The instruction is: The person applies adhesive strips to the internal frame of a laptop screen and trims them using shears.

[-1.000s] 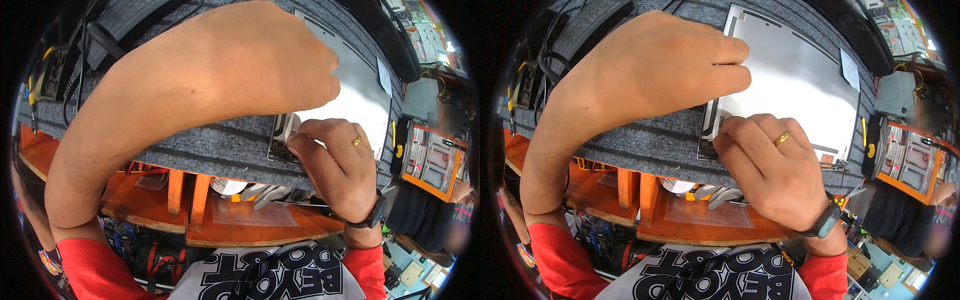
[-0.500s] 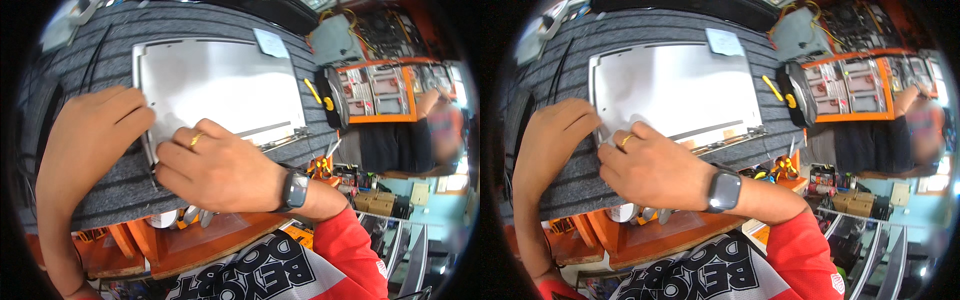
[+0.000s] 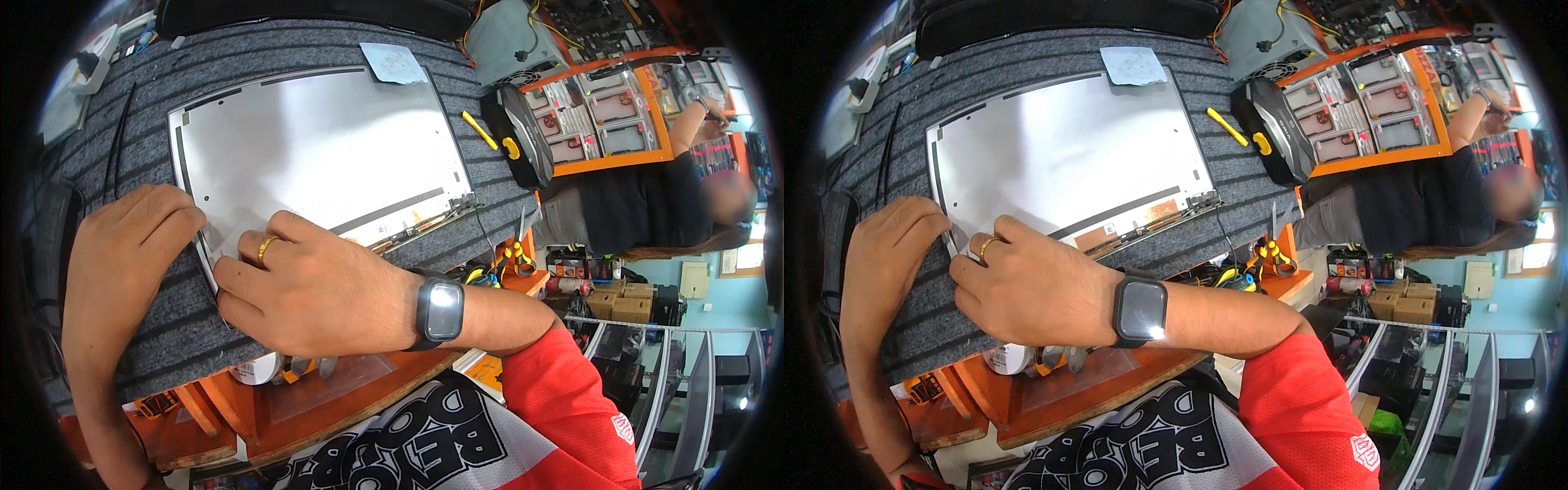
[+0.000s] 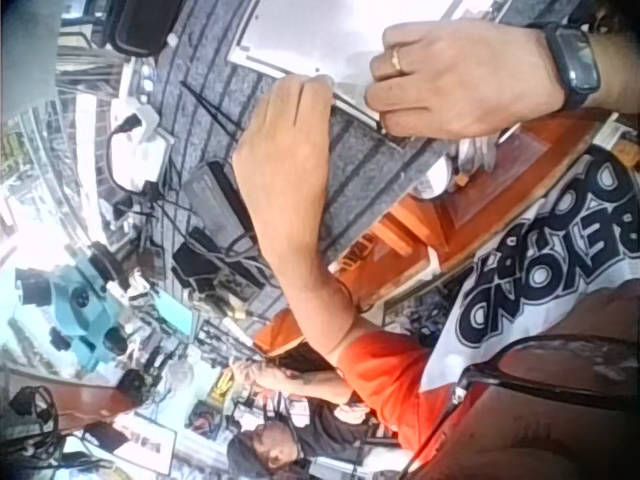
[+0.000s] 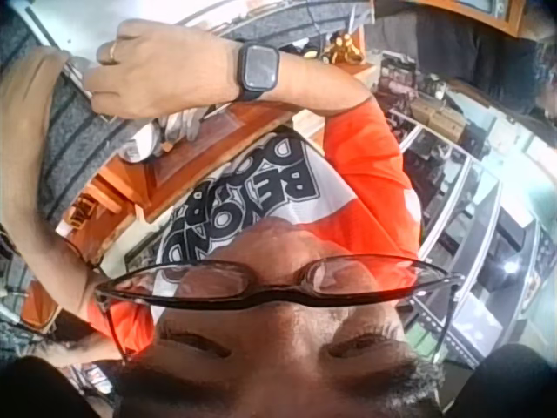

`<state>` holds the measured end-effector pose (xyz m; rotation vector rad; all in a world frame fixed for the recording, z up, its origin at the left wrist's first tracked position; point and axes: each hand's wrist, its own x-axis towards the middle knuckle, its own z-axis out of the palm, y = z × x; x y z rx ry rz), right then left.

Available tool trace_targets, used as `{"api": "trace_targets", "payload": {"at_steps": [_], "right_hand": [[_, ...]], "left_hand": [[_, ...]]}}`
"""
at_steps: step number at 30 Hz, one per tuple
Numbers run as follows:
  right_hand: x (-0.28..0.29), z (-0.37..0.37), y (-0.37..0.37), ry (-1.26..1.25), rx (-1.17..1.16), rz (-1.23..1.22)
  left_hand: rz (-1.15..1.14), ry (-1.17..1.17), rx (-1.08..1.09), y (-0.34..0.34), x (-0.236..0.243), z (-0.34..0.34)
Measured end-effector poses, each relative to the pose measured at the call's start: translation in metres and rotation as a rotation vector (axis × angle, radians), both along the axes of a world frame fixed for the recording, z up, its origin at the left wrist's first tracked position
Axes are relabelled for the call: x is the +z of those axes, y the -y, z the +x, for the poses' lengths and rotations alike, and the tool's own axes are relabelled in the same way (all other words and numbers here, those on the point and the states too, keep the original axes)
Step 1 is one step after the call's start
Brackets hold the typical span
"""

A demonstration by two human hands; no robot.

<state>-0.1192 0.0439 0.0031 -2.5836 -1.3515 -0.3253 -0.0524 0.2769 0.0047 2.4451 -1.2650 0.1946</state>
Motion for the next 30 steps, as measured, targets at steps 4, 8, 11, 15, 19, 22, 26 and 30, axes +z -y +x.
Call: {"api": "trace_targets", "payload": {"at_steps": [4, 8, 11, 15, 19, 22, 26, 30], "right_hand": [[0.0005, 0.0004, -0.0009, -0.007, -0.001, 0.006], [-0.0003, 0.0, -0.0016, -0.011, -0.003, 0.009], [-0.0015, 0.0004, -0.0027, -0.019, -0.005, 0.021], [-0.0005, 0.0001, -0.0019, -0.034, -0.003, -0.003], [-0.0004, 0.0007, -0.0027, -0.018, -0.001, 0.003], [-0.0004, 0.0005, -0.0029, -0.019, 0.001, 0.002], [0.0, -0.0014, -0.0059, -0.031, -0.011, 0.02], [-0.0001, -0.0022, -0.0071, -0.044, -0.016, 0.013]], "left_hand": [[0.01, -0.001, 0.001, -0.0009, -0.0005, 0.0001], [0.02, 0.009, 0.001, -0.001, -0.0001, 0.0003], [0.027, 0.007, 0.007, -0.0015, -0.0006, 0.0003], [0.023, 0.0, 0.007, -0.0024, -0.0009, 0.0007], [0.019, -0.004, 0.008, -0.0026, -0.0002, 0.0006], [0.017, 0.005, 0.007, -0.0039, -0.0014, 0.0009], [0.018, -0.015, -0.008, -0.0074, -0.0022, 0.0017], [0.031, -0.024, -0.008, -0.0065, 0.0018, 0.0004]]}}
